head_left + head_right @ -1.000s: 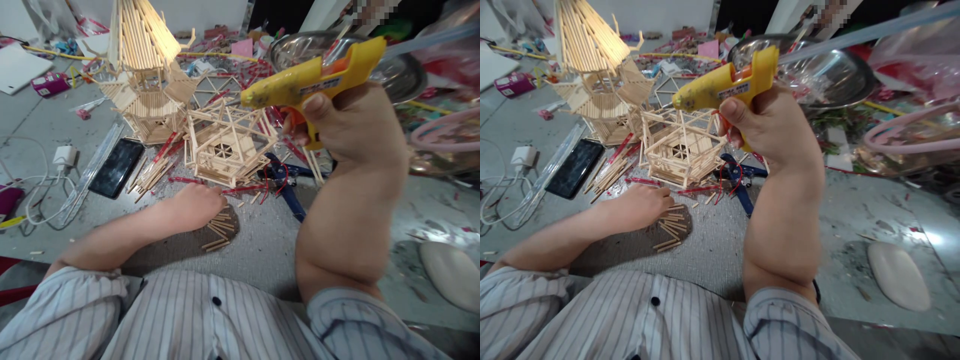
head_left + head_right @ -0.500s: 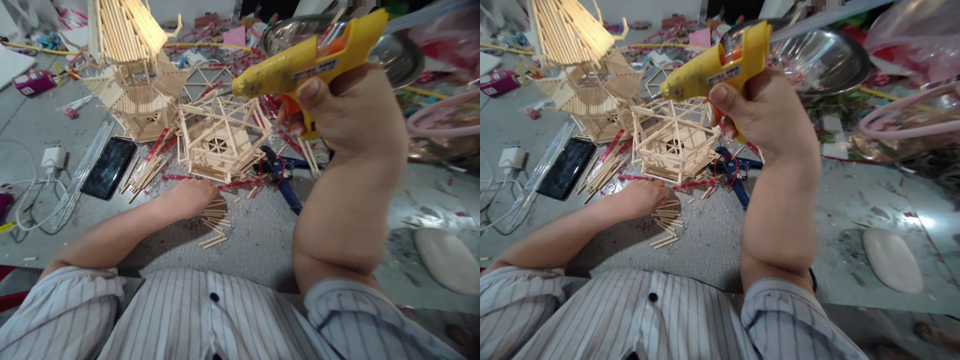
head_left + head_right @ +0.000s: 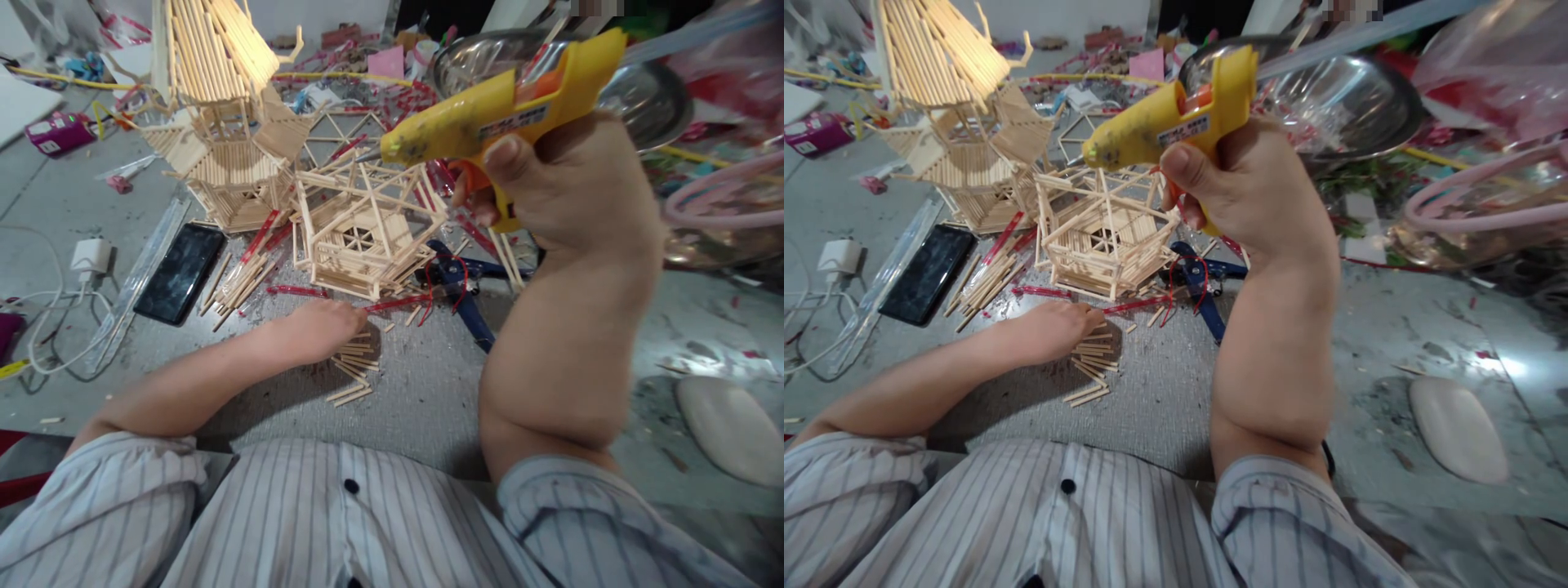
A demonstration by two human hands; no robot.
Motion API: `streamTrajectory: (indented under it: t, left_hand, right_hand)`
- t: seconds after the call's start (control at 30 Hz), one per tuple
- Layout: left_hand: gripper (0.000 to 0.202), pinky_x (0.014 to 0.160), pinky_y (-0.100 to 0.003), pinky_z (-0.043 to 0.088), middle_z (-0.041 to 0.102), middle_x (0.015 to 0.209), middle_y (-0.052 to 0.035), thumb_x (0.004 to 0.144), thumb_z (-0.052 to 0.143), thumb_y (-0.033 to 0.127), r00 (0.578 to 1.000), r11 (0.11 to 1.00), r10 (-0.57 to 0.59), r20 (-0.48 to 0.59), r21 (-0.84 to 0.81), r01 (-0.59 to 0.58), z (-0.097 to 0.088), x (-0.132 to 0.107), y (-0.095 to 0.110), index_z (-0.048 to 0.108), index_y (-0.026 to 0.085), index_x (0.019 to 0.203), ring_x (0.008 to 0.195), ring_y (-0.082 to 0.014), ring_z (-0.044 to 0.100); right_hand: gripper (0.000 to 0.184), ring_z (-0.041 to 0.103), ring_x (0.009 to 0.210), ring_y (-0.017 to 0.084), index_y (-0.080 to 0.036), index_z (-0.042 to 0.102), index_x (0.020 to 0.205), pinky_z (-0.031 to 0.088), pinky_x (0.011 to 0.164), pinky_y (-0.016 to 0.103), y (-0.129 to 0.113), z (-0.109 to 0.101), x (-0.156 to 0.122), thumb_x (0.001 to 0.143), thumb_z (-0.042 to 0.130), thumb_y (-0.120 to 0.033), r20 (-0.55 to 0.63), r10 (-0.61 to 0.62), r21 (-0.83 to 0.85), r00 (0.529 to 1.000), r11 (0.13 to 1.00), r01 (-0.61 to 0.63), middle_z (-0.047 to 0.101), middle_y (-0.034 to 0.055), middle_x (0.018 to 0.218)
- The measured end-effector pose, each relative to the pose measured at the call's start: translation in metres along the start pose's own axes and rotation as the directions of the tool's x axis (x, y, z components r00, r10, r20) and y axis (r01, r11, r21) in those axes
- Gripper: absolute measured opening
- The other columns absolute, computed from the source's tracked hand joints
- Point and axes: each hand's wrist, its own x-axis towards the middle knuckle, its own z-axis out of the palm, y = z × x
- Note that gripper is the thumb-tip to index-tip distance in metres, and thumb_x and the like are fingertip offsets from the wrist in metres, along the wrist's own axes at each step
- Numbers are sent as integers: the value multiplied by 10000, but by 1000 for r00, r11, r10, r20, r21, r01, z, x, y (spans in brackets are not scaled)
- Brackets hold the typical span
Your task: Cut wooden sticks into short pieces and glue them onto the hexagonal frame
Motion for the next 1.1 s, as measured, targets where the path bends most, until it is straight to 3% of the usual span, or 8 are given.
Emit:
streamTrajectory:
  t: [0.13, 0.23, 0.4, 0.53, 0.63, 0.77, 0.93, 1.1]
  left_hand:
    - [307, 677, -278, 482, 757, 930, -131, 844, 472, 19, 1000, 989, 0, -10, -151, -1, -10, -4, -2, 706, 93, 1028, 821, -202, 708]
    - [172, 637, -222, 450, 713, 769, -35, 782, 559, 41, 993, 880, -34, -116, -474, -26, -28, -11, -11, 696, 128, 838, 666, -115, 613]
    - [190, 431, -157, 308, 501, 513, 68, 829, 695, 261, 940, 309, -270, -210, -943, -122, -42, -19, -38, 596, 155, 706, 418, -28, 398]
    - [287, 374, -164, 266, 463, 473, 80, 827, 748, 350, 868, 63, -449, -211, -977, -204, -39, -19, -54, 566, 168, 700, 369, -29, 384]
    - [235, 372, -164, 291, 562, 557, 54, 884, 680, 291, 805, 61, -553, -213, -974, -217, -41, -21, -58, 551, 169, 731, 373, -21, 397]
    - [209, 372, -177, 299, 616, 606, 27, 910, 634, 268, 699, 197, -668, -255, -967, -164, -47, -26, -68, 534, 176, 750, 375, -25, 413]
    - [176, 374, -202, 284, 650, 666, 36, 895, 604, 201, 556, 212, -776, -298, -953, -216, -52, -35, -86, 548, 185, 729, 377, -19, 398]
    - [103, 397, -216, 266, 536, 585, 72, 900, 610, 161, 516, 243, -791, -328, -943, -228, -53, -37, -90, 603, 186, 800, 403, -26, 362]
  right_hand:
    - [516, 468, 394, 36, -157, 635, 669, 289, 337, 181, -2, -1, -1, 738, 765, -651, 10, -4, 23, 1000, 1000, 3, 601, -19, 557]
    - [485, 464, 392, 39, -170, 633, 671, 291, 348, 191, -4, -1, 0, 757, 770, -627, 28, -14, 57, 999, 998, 12, 600, -24, 559]
    - [538, 448, 370, 38, -163, 632, 726, 292, 351, 179, -4, 2, 2, 698, 786, -677, 12, -8, 82, 1000, 997, 7, 598, -32, 550]
    - [566, 422, 375, 39, -176, 597, 708, 292, 352, 179, -3, 3, 2, 668, 788, -708, -2, 23, 69, 1000, 997, -23, 583, -36, 539]
    - [599, 426, 377, 41, -167, 591, 691, 284, 341, 186, -4, 3, 2, 641, 789, -730, 20, 63, 52, 998, 997, -64, 578, -21, 535]
    - [630, 425, 365, 35, -160, 597, 668, 278, 324, 196, -7, 5, 2, 589, 810, -748, 47, 167, 9, 985, 986, -168, 576, -5, 535]
    - [569, 405, 389, 51, -190, 595, 625, 272, 337, 212, -1, 10, 2, 672, 778, -726, 206, 218, -119, 954, 973, -196, 505, -19, 488]
    - [550, 392, 396, 62, -194, 624, 595, 277, 368, 223, 0, 15, 3, 737, 738, -713, 277, 266, -241, 923, 949, -201, 470, -22, 453]
